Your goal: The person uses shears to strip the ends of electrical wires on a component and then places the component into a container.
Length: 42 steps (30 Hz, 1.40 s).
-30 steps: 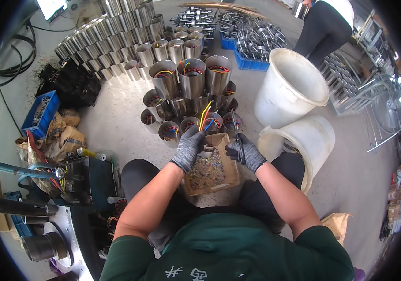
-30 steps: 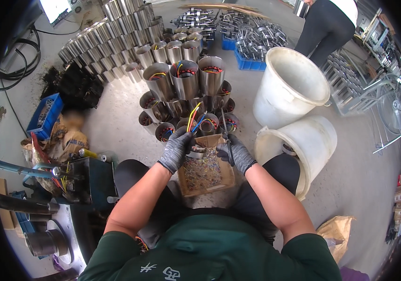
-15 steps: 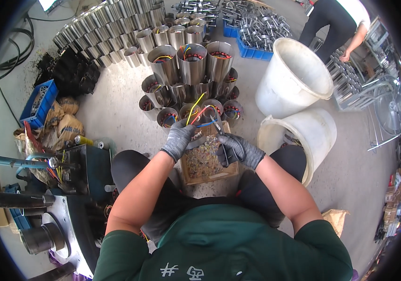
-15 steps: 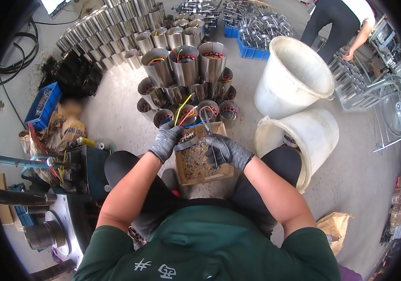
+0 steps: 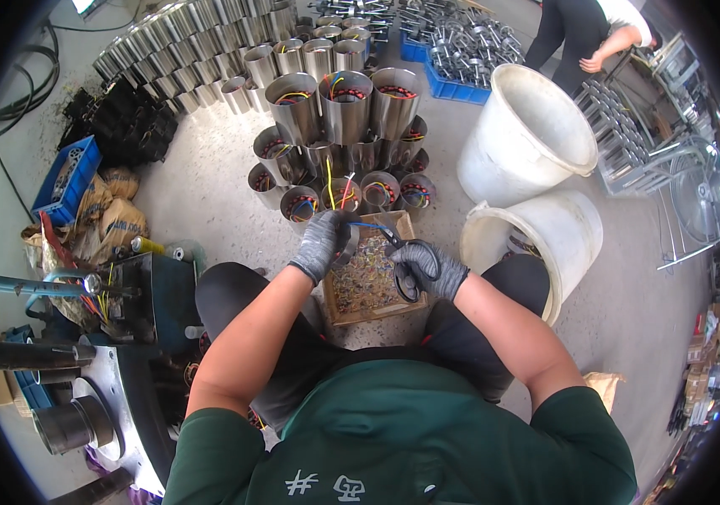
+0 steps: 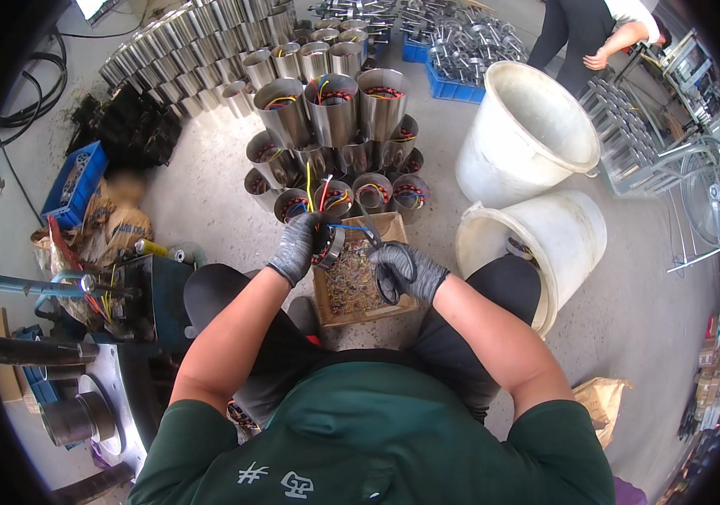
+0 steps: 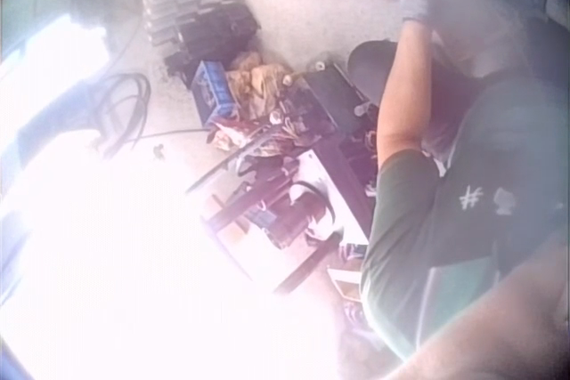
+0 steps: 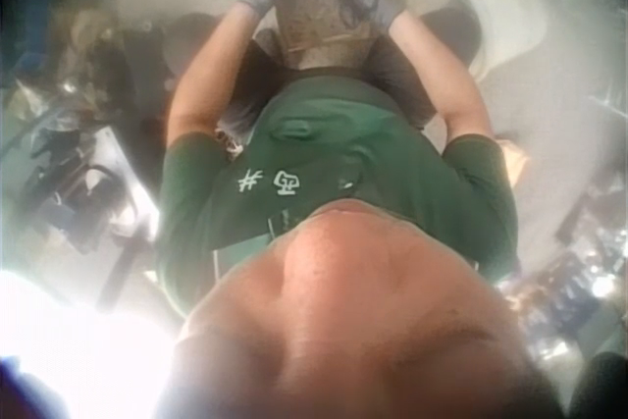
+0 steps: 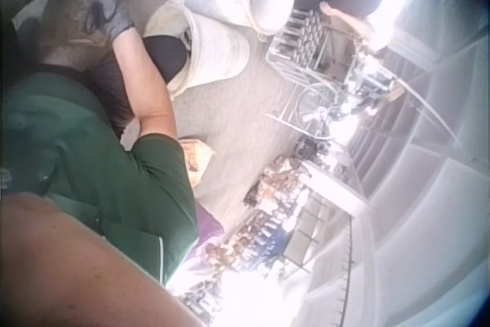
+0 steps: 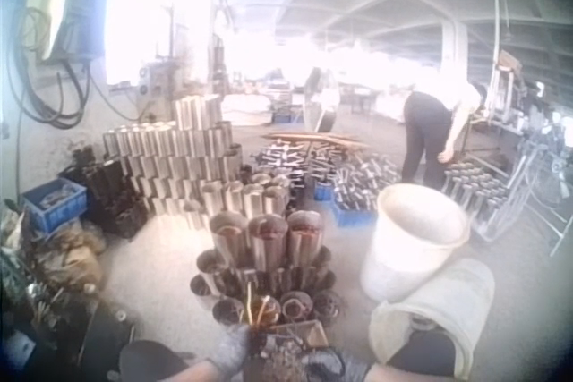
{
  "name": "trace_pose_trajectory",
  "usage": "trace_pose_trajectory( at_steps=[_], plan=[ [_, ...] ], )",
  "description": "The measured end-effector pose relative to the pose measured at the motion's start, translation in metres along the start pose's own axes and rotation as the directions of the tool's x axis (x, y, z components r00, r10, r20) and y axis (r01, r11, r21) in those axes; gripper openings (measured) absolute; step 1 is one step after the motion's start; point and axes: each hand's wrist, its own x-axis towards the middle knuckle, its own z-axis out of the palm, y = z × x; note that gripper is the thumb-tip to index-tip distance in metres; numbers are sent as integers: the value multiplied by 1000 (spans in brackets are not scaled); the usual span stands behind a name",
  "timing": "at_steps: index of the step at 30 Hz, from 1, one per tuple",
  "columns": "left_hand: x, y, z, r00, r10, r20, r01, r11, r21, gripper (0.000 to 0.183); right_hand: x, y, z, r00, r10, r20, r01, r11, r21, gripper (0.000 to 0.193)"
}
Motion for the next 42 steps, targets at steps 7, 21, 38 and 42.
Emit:
trace_pose_trajectory(
  at_steps=[7, 21, 38, 42],
  plan=[
    [-20, 9, 15, 980, 192, -48, -178, 962, 206, 21, -2, 8, 1, 998, 54, -26, -54, 998, -13, 19],
    [-29, 10, 21, 989, 149, 19, -145, 913, 383, 28, 5, 6, -1, 998, 12, -55, -19, 990, -138, 35],
    [-27, 10, 20, 978, 139, 153, -205, 749, 630, 30, -1, 3, 3, 1000, 23, -9, -23, 999, -40, 22],
    [-20, 4, 17, 974, 178, 141, -226, 695, 683, 29, -4, 6, -3, 999, 10, -43, -15, 993, -121, 24]
  ],
)
